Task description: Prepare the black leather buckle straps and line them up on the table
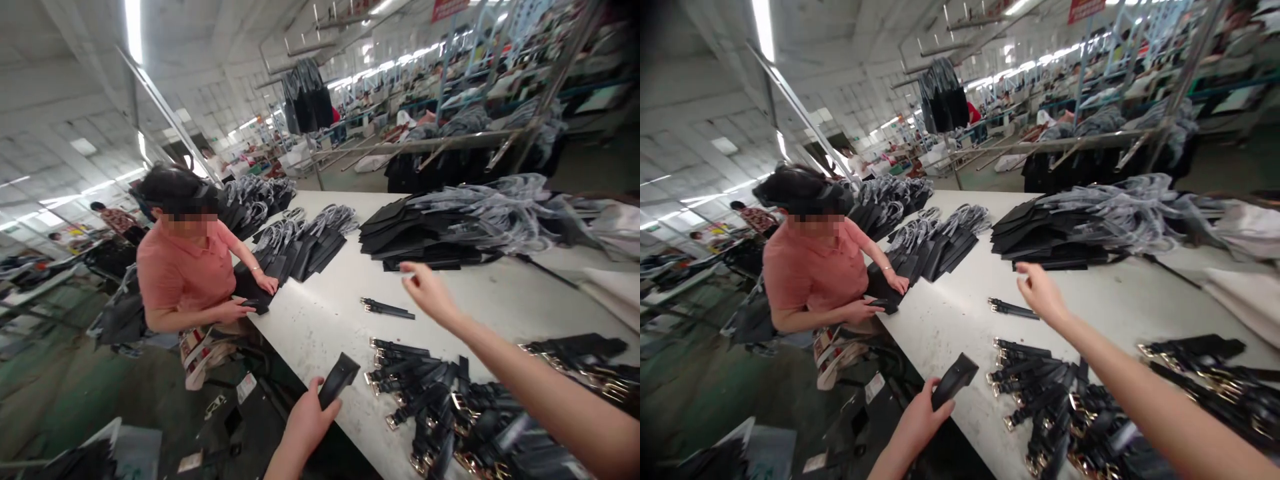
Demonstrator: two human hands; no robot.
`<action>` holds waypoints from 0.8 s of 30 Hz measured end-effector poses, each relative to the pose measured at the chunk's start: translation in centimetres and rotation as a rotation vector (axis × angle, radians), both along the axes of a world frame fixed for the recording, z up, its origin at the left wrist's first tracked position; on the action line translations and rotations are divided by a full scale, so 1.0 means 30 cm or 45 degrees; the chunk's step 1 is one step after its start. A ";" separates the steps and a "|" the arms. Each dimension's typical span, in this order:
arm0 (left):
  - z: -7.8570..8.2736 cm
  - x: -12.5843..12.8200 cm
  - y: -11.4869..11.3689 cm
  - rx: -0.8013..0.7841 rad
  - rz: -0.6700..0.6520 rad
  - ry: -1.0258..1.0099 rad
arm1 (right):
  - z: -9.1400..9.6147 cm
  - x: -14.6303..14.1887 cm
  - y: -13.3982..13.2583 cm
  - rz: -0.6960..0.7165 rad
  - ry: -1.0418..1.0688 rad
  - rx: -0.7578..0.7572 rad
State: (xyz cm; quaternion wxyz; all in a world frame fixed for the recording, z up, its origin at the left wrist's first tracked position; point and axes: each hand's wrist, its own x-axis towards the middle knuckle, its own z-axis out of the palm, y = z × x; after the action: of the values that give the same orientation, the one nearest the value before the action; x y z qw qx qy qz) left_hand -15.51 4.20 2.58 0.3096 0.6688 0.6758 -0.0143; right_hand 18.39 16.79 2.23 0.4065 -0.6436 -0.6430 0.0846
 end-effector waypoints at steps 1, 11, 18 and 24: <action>0.001 0.009 0.023 -0.002 -0.013 0.016 | -0.065 -0.015 0.005 0.038 -0.033 -0.126; -0.036 0.097 0.275 0.004 -0.210 0.241 | -0.508 -0.118 0.175 0.194 -0.352 -0.713; -0.063 0.173 0.375 -0.042 -0.376 0.333 | -0.573 -0.126 0.157 0.221 -0.345 -0.607; -0.079 0.274 0.439 -0.023 -0.544 0.397 | -0.608 -0.110 0.113 0.253 -0.199 -0.605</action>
State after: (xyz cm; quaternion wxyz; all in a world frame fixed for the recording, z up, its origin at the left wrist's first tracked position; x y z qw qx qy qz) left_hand -7.30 17.37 0.23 0.1977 0.7832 0.5586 -0.1882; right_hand 15.10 20.17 -16.01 0.1829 -0.6593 -0.6945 0.2226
